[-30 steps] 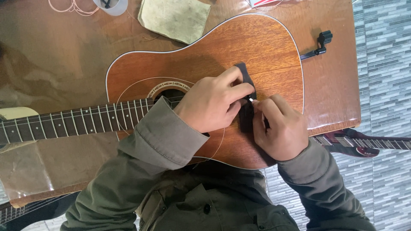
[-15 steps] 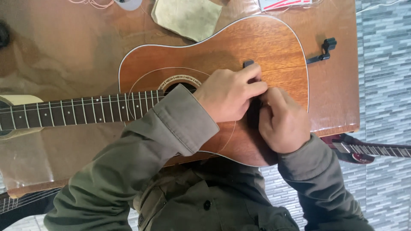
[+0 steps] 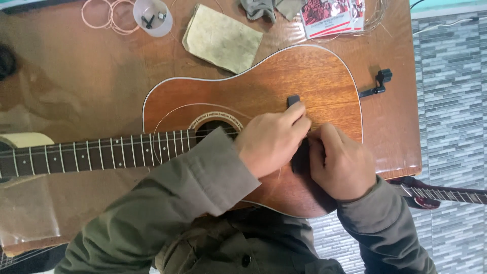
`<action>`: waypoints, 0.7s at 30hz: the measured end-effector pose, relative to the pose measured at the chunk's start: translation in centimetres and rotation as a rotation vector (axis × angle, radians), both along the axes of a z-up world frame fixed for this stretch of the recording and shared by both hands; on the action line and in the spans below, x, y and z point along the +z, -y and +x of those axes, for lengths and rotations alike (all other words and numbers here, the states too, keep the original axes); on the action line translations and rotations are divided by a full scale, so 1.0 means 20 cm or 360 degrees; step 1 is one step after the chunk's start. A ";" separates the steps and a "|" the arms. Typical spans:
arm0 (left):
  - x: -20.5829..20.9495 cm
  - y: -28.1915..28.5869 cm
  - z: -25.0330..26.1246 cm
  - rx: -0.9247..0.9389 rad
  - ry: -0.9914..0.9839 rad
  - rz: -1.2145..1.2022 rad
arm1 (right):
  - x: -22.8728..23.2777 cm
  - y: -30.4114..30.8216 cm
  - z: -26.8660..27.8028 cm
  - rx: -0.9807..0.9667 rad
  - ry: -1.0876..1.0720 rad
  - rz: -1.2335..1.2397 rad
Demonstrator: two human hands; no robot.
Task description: The person replaces strings on an acoustic guitar. They thread a new string through the bridge, pull it taut, and wind it around the tuning pegs at the headstock. The process is repeated for multiple strings.
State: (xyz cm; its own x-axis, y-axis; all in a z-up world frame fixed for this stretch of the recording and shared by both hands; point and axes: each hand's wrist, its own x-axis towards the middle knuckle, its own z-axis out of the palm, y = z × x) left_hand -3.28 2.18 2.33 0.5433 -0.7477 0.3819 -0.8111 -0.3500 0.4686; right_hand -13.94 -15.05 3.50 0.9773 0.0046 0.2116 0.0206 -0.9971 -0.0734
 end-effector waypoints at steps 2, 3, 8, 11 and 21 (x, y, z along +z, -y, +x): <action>-0.03 0.02 -0.02 0.0079 0.0020 -0.0026 | -0.04 -0.01 -0.01 -0.0027 0.0017 0.0040; -0.05 0.02 -0.04 0.0163 0.0039 -0.0052 | -0.07 -0.02 -0.02 -0.0050 0.0033 0.0079; 0.00 0.03 -0.05 0.0181 -0.0085 -0.0110 | -0.04 -0.09 -0.01 -0.0134 0.0059 -0.0007; 0.00 0.03 -0.06 0.0213 -0.0218 -0.0116 | -0.02 -0.15 -0.01 -0.0196 0.0109 -0.0015; -0.12 0.04 -0.03 0.0179 -0.0268 -0.0075 | -0.17 -0.21 -0.03 -0.0305 0.0483 -0.0019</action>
State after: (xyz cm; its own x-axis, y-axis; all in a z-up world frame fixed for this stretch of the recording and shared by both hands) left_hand -3.96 1.31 -0.05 0.6816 -0.6620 0.3117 -0.6770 -0.4088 0.6120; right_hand -14.62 -10.83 0.17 0.8533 -0.1683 0.4935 -0.1477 -0.9857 -0.0808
